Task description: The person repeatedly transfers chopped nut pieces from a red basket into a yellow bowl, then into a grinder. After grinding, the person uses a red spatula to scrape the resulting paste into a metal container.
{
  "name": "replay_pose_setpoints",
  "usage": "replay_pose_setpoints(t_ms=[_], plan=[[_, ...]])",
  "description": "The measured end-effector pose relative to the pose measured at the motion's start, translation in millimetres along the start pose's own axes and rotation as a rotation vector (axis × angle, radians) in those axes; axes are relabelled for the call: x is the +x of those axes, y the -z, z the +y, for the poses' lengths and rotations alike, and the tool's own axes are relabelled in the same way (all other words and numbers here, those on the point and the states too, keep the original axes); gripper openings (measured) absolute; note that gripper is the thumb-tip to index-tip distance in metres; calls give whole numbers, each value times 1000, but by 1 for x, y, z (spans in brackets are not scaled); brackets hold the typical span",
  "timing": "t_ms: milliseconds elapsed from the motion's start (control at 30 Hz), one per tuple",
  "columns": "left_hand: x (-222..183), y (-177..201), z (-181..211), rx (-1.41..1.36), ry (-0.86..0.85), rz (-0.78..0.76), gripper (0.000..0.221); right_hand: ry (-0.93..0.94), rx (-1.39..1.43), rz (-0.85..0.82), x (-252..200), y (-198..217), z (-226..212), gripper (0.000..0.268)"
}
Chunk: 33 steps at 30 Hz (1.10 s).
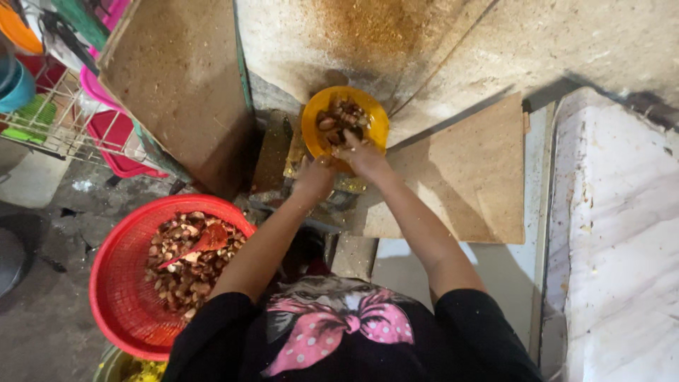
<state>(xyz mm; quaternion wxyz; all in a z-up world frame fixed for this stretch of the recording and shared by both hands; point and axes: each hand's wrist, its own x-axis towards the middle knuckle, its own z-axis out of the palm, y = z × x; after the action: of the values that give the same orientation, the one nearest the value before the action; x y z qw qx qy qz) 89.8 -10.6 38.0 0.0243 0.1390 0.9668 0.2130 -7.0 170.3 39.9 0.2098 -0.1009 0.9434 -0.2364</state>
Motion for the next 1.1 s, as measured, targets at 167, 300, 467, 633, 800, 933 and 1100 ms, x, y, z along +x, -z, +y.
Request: replay_pose_setpoints(t_ms=[167, 300, 467, 633, 800, 933, 1100], plan=[[8, 6, 5, 169, -1, -110, 43, 415, -438, 137, -10, -1, -11, 34], [10, 16, 7, 153, 78, -201, 32, 481, -380, 310, 10, -3, -5, 37], [20, 8, 0, 137, 40, -203, 31, 405, 207, 402, 44, 6, 24, 28], [31, -26, -11, 125, -46, -30, 45, 240, 204, 588, 79, 27, 19, 33], [40, -47, -17, 303, -55, -112, 43, 438, 19, 598, 73, 33, -44, 62], [47, -49, -14, 171, 33, -198, 48, 97, -148, 304, 58, 17, -83, 71], [47, -46, -12, 199, 53, -247, 47, 325, -267, 308, 67, -2, -63, 57]])
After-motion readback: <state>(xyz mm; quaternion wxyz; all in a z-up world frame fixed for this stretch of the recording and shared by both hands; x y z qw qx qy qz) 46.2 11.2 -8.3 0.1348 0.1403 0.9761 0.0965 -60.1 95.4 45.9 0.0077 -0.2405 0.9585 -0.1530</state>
